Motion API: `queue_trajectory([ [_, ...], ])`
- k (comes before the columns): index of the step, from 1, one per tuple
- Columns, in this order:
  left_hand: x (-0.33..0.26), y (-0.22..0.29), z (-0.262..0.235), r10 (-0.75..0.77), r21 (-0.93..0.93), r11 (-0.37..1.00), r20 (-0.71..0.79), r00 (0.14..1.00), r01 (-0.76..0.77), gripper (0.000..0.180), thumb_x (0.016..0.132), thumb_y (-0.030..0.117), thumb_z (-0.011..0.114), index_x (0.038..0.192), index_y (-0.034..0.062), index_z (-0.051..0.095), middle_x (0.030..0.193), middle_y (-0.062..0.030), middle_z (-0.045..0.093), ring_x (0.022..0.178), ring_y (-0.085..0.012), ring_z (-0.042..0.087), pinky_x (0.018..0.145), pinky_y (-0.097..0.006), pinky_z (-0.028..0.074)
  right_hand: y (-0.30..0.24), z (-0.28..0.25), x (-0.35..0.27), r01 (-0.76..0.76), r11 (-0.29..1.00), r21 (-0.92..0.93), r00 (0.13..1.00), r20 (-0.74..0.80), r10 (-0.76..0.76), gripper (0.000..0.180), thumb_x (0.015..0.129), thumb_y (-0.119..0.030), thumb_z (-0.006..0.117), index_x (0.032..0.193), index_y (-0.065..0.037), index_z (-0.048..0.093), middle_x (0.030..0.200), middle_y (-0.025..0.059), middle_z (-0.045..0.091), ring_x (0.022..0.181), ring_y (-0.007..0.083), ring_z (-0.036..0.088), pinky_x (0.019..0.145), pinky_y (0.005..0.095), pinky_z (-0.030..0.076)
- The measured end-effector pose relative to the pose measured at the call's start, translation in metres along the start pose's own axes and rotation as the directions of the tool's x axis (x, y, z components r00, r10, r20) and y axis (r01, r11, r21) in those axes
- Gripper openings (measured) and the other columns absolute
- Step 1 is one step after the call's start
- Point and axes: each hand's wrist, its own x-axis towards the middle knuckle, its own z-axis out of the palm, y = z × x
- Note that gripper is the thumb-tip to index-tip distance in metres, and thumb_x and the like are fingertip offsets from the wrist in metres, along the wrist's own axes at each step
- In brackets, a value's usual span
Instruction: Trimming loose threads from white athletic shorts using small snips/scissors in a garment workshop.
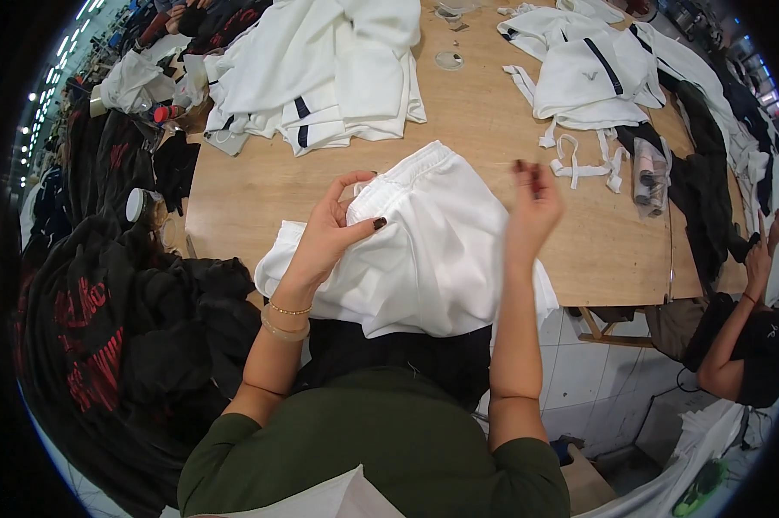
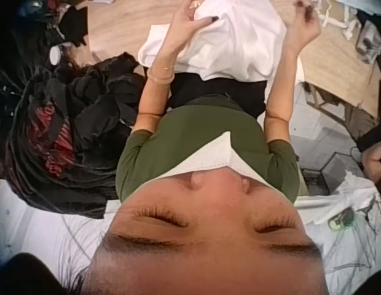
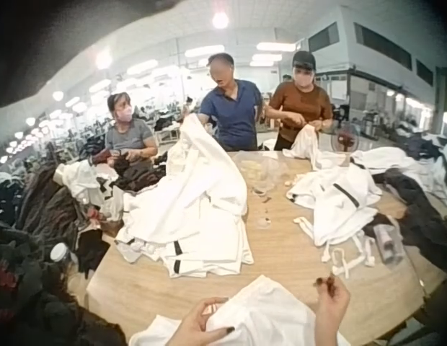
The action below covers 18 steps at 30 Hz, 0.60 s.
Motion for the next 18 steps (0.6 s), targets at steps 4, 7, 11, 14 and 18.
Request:
queue_trajectory([
  [4,0.003,-0.003,0.004,0.082,0.026,0.996,-0.004,0.997,-0.082,0.056,0.077,-0.007,0.061,0.127,0.0024,0.038,0.102,-0.0109,0.061,0.089,-0.0099,0.059,0.079,-0.021,0.046,-0.012,-0.034,0.025,-0.046,0.859,-0.509,0.999,-0.049,0.024,0.013,0.086,-0.010,0.059,0.088,0.002,0.062,0.075,0.0032,0.061,0.071,0.0079,0.054,0.066,0.0220,0.043],
  [7,0.004,-0.005,0.010,0.142,0.052,0.989,-0.005,0.990,-0.142,0.057,0.077,-0.007,0.061,0.128,0.0026,0.037,0.103,-0.0109,0.060,0.092,-0.0111,0.058,0.080,-0.022,0.046,-0.019,-0.011,0.000,0.021,0.956,-0.293,0.978,0.203,0.041,0.012,0.086,-0.007,0.057,0.090,0.003,0.063,0.080,0.0042,0.063,0.070,0.0086,0.053,0.065,0.0237,0.044],
  [11,0.017,-0.032,0.006,0.404,0.407,0.839,-0.021,0.915,-0.361,0.057,0.076,-0.007,0.061,0.128,0.0026,0.038,0.103,-0.0084,0.060,0.094,-0.0115,0.057,0.080,-0.022,0.047,-0.031,0.036,-0.060,0.010,0.978,-0.206,0.879,0.468,0.090,0.015,0.078,-0.001,0.061,0.094,0.001,0.063,0.078,0.0062,0.059,0.067,0.0129,0.051,0.062,0.0249,0.043],
  [14,0.020,-0.031,0.013,0.266,0.463,0.863,-0.074,0.961,-0.203,0.057,0.075,-0.008,0.060,0.127,0.0021,0.039,0.107,-0.0081,0.058,0.097,-0.0117,0.056,0.082,-0.023,0.046,-0.017,0.056,-0.073,0.022,0.974,-0.226,0.890,0.449,0.084,0.012,0.075,0.001,0.063,0.086,0.003,0.059,0.070,0.0102,0.051,0.061,0.0178,0.050,0.057,0.0266,0.041],
  [18,0.023,-0.046,-0.001,0.285,0.346,0.901,-0.020,0.958,-0.261,0.052,0.074,-0.001,0.062,0.123,0.0044,0.044,0.120,-0.0103,0.053,0.107,-0.0240,0.055,0.099,-0.036,0.040,-0.004,0.060,-0.072,0.120,0.956,-0.267,0.884,0.467,0.020,0.008,0.074,0.002,0.061,0.078,0.002,0.054,0.072,0.0119,0.052,0.059,0.0242,0.051,0.055,0.0311,0.041],
])
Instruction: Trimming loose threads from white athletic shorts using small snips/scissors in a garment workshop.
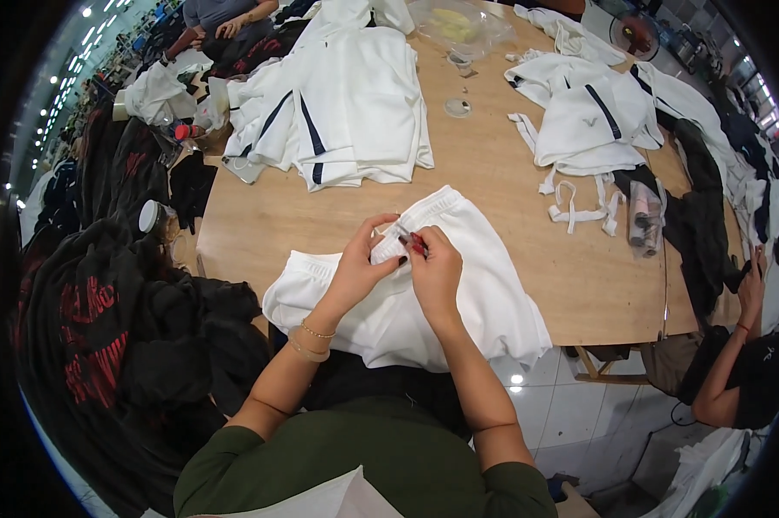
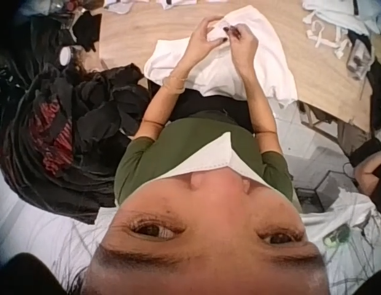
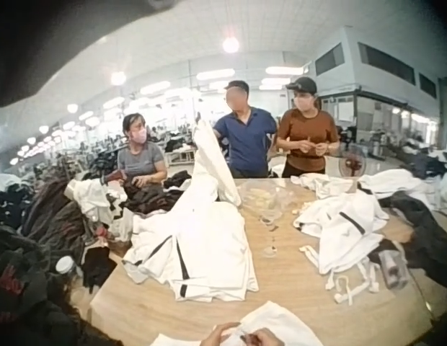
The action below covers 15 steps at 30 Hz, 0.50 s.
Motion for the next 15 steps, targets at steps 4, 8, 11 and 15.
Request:
queue_trajectory([
  [4,0.000,-0.026,-0.005,0.015,-0.073,0.997,-0.008,1.000,-0.015,0.051,0.074,-0.003,0.061,0.122,0.0023,0.044,0.118,-0.0094,0.054,0.105,-0.0204,0.056,0.095,-0.033,0.043,0.008,0.002,-0.005,0.181,0.958,-0.222,0.982,-0.013,-0.188,0.009,0.075,0.001,0.057,0.082,-0.001,0.053,0.076,0.0125,0.053,0.063,0.0295,0.054,0.056,0.0343,0.043],
  [8,0.002,-0.016,-0.002,-0.097,-0.257,0.960,0.067,0.993,0.112,0.050,0.075,-0.007,0.059,0.122,0.0007,0.044,0.118,-0.0089,0.052,0.103,-0.0164,0.055,0.085,-0.026,0.045,0.022,0.001,-0.001,0.040,0.999,0.000,0.999,-0.006,-0.040,0.006,0.079,0.000,0.056,0.085,0.001,0.054,0.077,0.0116,0.056,0.062,0.0235,0.054,0.058,0.0311,0.043],
  [11,0.002,-0.025,-0.005,-0.096,-0.225,0.968,0.063,0.993,0.108,0.053,0.075,-0.008,0.059,0.124,0.0014,0.041,0.123,-0.0094,0.049,0.105,-0.0179,0.054,0.087,-0.027,0.045,0.026,0.004,0.000,-0.167,0.961,0.218,0.986,0.060,0.158,0.009,0.084,-0.005,0.058,0.085,0.004,0.055,0.079,0.0082,0.061,0.065,0.0142,0.052,0.061,0.0269,0.043],
  [15,0.001,-0.019,-0.002,-0.117,-0.310,0.943,0.033,0.993,0.121,0.056,0.074,-0.007,0.060,0.125,0.0014,0.040,0.126,-0.0101,0.047,0.111,-0.0196,0.052,0.090,-0.029,0.044,0.008,0.005,-0.005,-0.068,0.988,0.140,0.998,-0.001,0.069,0.007,0.082,-0.002,0.058,0.084,0.003,0.055,0.074,0.0092,0.058,0.062,0.0154,0.052,0.059,0.0269,0.042],
])
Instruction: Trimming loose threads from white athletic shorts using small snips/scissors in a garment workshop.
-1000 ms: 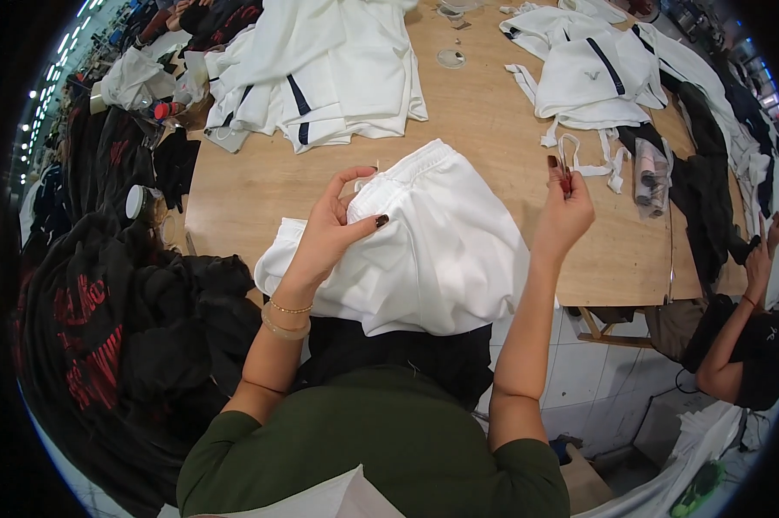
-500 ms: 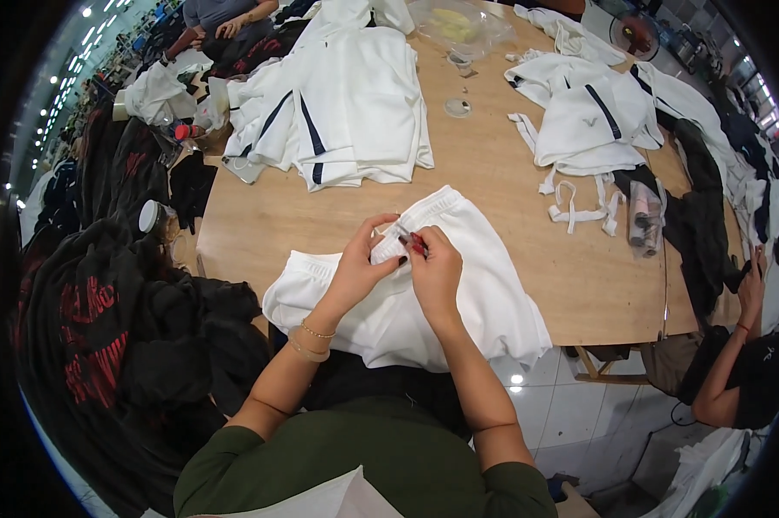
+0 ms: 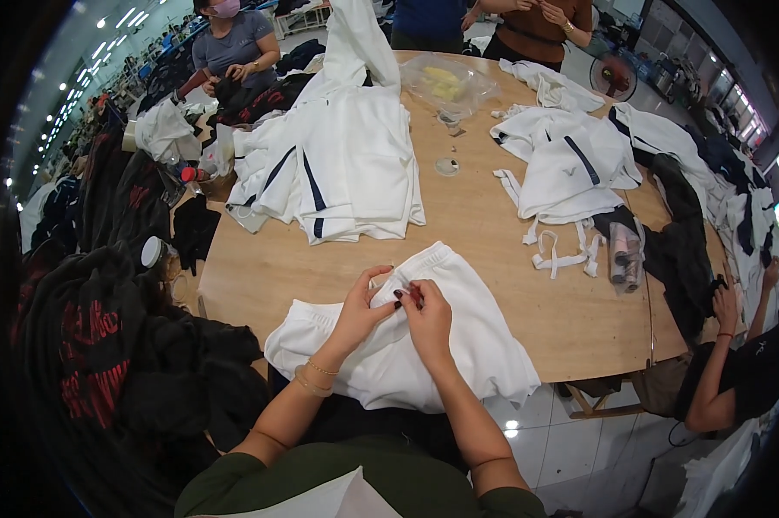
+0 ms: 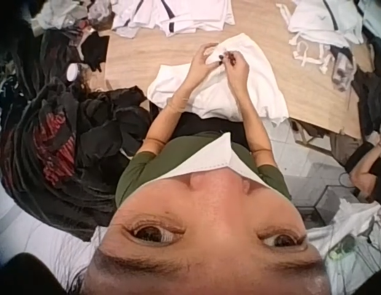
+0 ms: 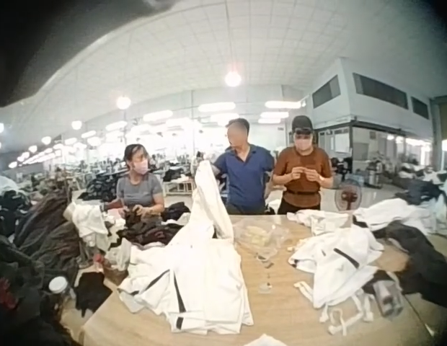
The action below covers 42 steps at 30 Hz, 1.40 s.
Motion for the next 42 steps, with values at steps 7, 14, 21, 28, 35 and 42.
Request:
queue_trajectory([
  [7,0.002,-0.006,0.000,0.158,0.196,0.967,0.026,0.987,-0.160,0.062,0.073,-0.008,0.058,0.130,0.0027,0.037,0.121,-0.0108,0.051,0.110,-0.0162,0.050,0.093,-0.029,0.041,0.012,0.003,0.000,0.151,0.967,-0.207,0.988,0.027,-0.149,0.009,0.075,0.000,0.060,0.080,0.000,0.052,0.074,0.0115,0.053,0.061,0.0272,0.053,0.056,0.0334,0.042],
  [14,0.004,-0.013,-0.003,0.077,0.123,0.990,-0.014,0.997,-0.075,0.061,0.075,-0.011,0.055,0.131,0.0027,0.036,0.113,-0.0116,0.057,0.102,-0.0124,0.054,0.084,-0.023,0.044,0.005,-0.002,0.004,0.241,0.894,-0.378,0.971,0.091,-0.223,0.011,0.076,-0.001,0.058,0.085,-0.002,0.051,0.084,0.0111,0.055,0.069,0.0323,0.057,0.057,0.0376,0.044],
  [21,-0.001,-0.019,-0.005,0.027,0.148,0.989,-0.041,0.999,-0.020,0.054,0.073,-0.002,0.062,0.124,0.0022,0.044,0.121,-0.0134,0.051,0.110,-0.0206,0.053,0.101,-0.037,0.038,0.014,-0.006,0.006,-0.044,0.986,-0.162,0.993,0.105,0.062,0.010,0.082,-0.008,0.058,0.085,0.002,0.055,0.077,0.0167,0.059,0.065,0.0299,0.058,0.059,0.0354,0.044],
  [28,-0.008,-0.017,-0.006,0.000,0.152,0.988,0.002,1.000,-0.001,0.052,0.075,-0.003,0.062,0.124,0.0019,0.045,0.121,-0.0115,0.052,0.111,-0.0198,0.052,0.100,-0.035,0.038,0.016,-0.015,0.006,-0.299,0.952,0.060,0.931,0.236,0.277,0.012,0.084,-0.012,0.058,0.080,-0.002,0.057,0.063,0.0001,0.052,0.055,0.0069,0.042,0.050,0.0234,0.034],
  [35,-0.005,0.025,0.001,0.010,0.073,0.997,0.092,0.996,-0.016,0.056,0.080,-0.007,0.058,0.131,0.0028,0.038,0.104,-0.0079,0.060,0.092,-0.0090,0.056,0.080,-0.021,0.046,-0.004,-0.035,0.013,-0.529,0.724,0.442,0.843,0.372,0.389,0.014,0.089,-0.020,0.056,0.085,-0.007,0.056,0.065,-0.0057,0.045,0.053,0.0032,0.038,0.047,0.0204,0.028],
  [42,-0.008,0.044,0.002,-0.068,-0.003,0.998,0.093,0.993,0.068,0.053,0.081,-0.005,0.058,0.130,0.0022,0.039,0.098,-0.0064,0.061,0.086,-0.0059,0.055,0.075,-0.019,0.045,-0.018,-0.052,-0.005,-0.064,0.997,0.042,0.996,0.061,0.062,0.017,0.088,-0.016,0.058,0.093,-0.001,0.054,0.078,0.0033,0.058,0.071,0.0115,0.055,0.065,0.0246,0.044],
])
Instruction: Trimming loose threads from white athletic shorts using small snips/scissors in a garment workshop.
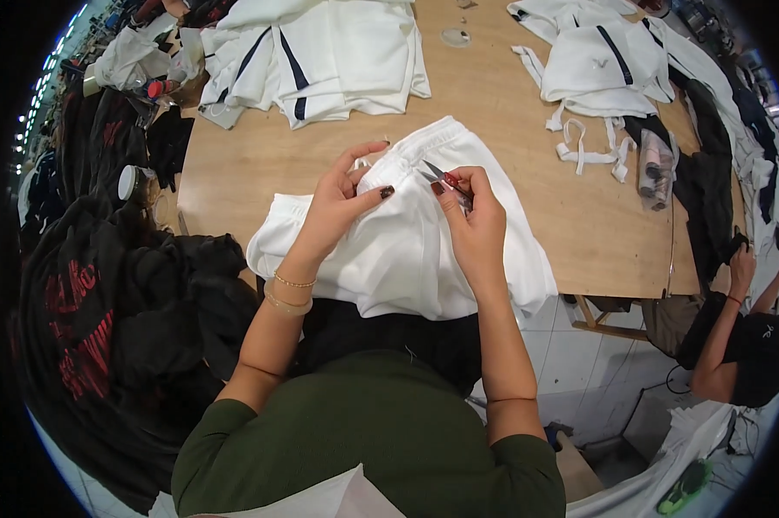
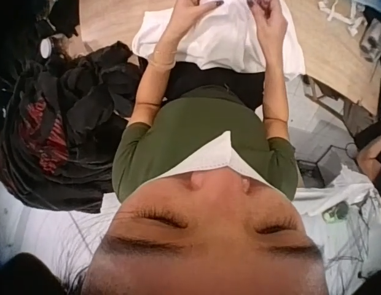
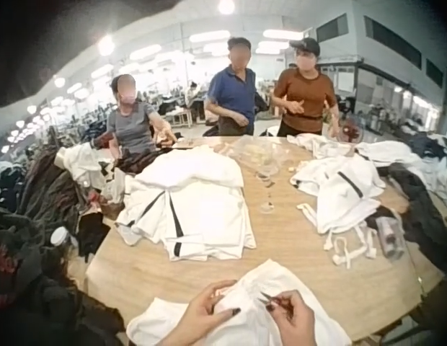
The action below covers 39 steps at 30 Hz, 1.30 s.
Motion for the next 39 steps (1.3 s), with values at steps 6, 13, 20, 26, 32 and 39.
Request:
queue_trajectory([
  [6,-0.006,0.005,0.009,0.030,-0.033,0.999,-0.013,0.999,-0.030,0.054,0.080,-0.006,0.057,0.130,0.0009,0.039,0.102,-0.0074,0.060,0.089,-0.0062,0.054,0.077,-0.019,0.044,-0.009,0.002,-0.014,0.135,0.963,-0.235,0.986,-0.063,-0.154,0.022,0.077,-0.012,0.071,0.088,0.000,0.057,0.082,0.0085,0.062,0.074,0.0171,0.060,0.067,0.0269,0.048],
  [13,-0.007,0.007,0.010,0.040,-0.007,0.999,-0.006,0.999,-0.040,0.054,0.080,-0.007,0.056,0.130,0.0009,0.039,0.103,-0.0076,0.060,0.088,-0.0061,0.054,0.077,-0.018,0.044,-0.013,0.004,-0.014,0.212,0.908,-0.361,0.966,-0.066,-0.252,0.022,0.073,-0.012,0.073,0.087,-0.001,0.059,0.080,0.0075,0.061,0.067,0.0184,0.057,0.060,0.0276,0.046],
  [20,-0.005,0.006,0.010,0.057,0.009,0.998,-0.018,0.998,-0.057,0.055,0.080,-0.007,0.056,0.131,0.0009,0.038,0.102,-0.0081,0.060,0.088,-0.0058,0.054,0.075,-0.018,0.044,-0.017,0.005,-0.013,0.237,0.881,-0.410,0.960,-0.041,-0.278,0.022,0.073,-0.011,0.073,0.087,-0.001,0.059,0.079,0.0079,0.061,0.067,0.0195,0.057,0.060,0.0279,0.047],
  [26,-0.006,0.004,0.012,0.049,-0.045,0.998,-0.051,0.998,-0.051,0.040,0.080,-0.007,0.057,0.116,0.0022,0.044,0.099,-0.0071,0.061,0.082,-0.0054,0.055,0.069,-0.017,0.044,-0.011,0.014,-0.012,0.144,0.975,-0.170,0.983,-0.088,-0.160,0.022,0.076,-0.010,0.072,0.087,0.000,0.057,0.083,0.0075,0.062,0.072,0.0143,0.058,0.066,0.0254,0.048],
  [32,-0.004,0.006,0.009,0.029,0.112,0.993,-0.034,0.999,-0.026,0.019,0.079,-0.004,0.058,0.097,0.0007,0.053,0.091,-0.0035,0.061,0.079,-0.0045,0.053,0.066,-0.018,0.042,-0.007,0.018,-0.008,-0.001,0.990,0.142,0.995,-0.094,0.014,0.022,0.078,-0.010,0.072,0.089,0.002,0.056,0.085,0.0068,0.063,0.077,0.0102,0.057,0.072,0.0239,0.047],
  [39,-0.003,0.005,0.011,0.074,0.264,0.964,-0.116,0.991,-0.041,0.015,0.078,0.001,0.060,0.093,-0.0014,0.062,0.089,-0.0021,0.064,0.080,-0.0067,0.055,0.073,-0.021,0.044,-0.016,0.006,-0.002,0.073,0.988,-0.139,0.996,-0.044,-0.080,0.023,0.076,-0.010,0.071,0.093,-0.001,0.057,0.084,0.0077,0.063,0.075,0.0141,0.059,0.069,0.0260,0.048],
])
